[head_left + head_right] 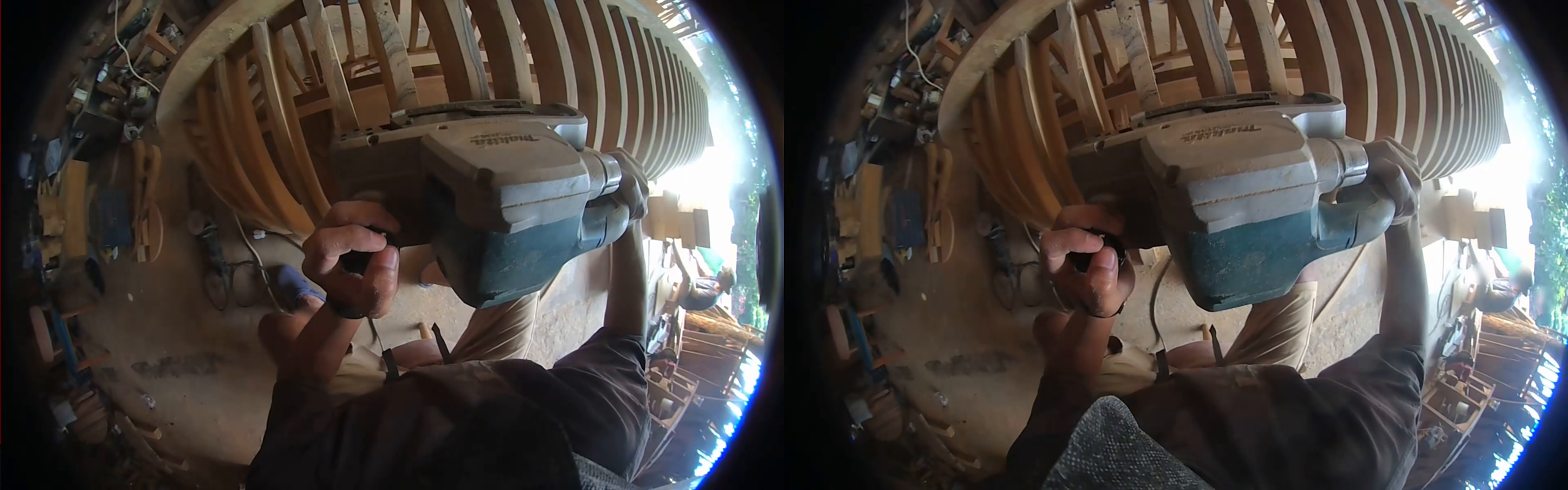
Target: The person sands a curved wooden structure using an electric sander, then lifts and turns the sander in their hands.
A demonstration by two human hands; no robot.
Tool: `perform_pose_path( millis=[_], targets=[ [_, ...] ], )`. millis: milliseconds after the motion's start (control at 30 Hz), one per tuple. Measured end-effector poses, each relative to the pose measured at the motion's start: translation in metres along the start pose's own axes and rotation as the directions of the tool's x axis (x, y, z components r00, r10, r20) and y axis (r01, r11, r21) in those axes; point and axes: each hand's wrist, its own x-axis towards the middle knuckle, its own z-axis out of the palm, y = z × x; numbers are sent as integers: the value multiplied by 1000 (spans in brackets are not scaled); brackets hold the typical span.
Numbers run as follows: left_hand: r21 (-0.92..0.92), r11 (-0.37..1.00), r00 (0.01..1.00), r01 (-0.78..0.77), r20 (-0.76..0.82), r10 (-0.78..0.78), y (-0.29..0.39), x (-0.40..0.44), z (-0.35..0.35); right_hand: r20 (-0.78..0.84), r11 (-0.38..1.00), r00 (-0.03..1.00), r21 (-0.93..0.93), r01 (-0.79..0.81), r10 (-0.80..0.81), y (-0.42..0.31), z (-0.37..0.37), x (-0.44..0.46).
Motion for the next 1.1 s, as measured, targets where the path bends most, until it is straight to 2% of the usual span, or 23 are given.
perform_pose_path(
  millis=[100,233,300,400,533,567,667,733,800,867,933,1000,1033,1067,1100],
  targets=[
    [-7,1000,998,-28,-55,27,-2,-13,0,7,1000,1000,9,17,-17,-3,3,-6],
    [25,1000,1000,11,-16,-11,1,-20,-1,20,998,999,28,47,-48,-12,8,-17],
    [28,999,999,-36,12,36,0,-21,-6,23,998,998,47,53,-54,-18,11,-20],
    [45,999,1000,-24,8,24,6,-15,-13,16,994,998,86,66,-68,-25,20,-11],
    [117,992,992,-40,-112,54,5,-14,-25,-4,993,996,83,84,-84,-33,30,3],
    [50,999,989,4,-146,3,6,-14,-25,4,991,995,85,101,-102,-32,29,5],
    [40,999,982,-31,-187,38,4,-17,-12,0,987,992,101,127,-127,-24,24,-1],
    [33,999,988,-21,-151,25,2,-18,1,-75,994,991,28,110,-108,-19,18,-11],
    [30,1000,992,-1,-128,5,2,-16,14,-41,997,997,35,74,-73,-16,4,-22],
    [124,989,995,85,49,-92,6,-8,26,-58,999,998,25,37,-36,-13,-9,-28],
    [120,989,993,89,72,-98,3,-11,29,-62,998,998,60,32,-28,-7,-15,-30],
    [91,996,999,23,-28,-20,-4,-18,25,-75,997,994,-10,77,-78,-5,-8,-21],
    [44,997,995,59,-88,-55,-2,-22,18,-33,993,993,6,115,-114,-4,-4,-13],
    [57,996,995,67,-74,-63,0,-17,11,-38,988,990,73,139,-136,-2,5,-7],
    [49,997,986,51,-159,-43,2,-10,4,-28,986,988,66,155,-154,-5,13,4]
  ],
)
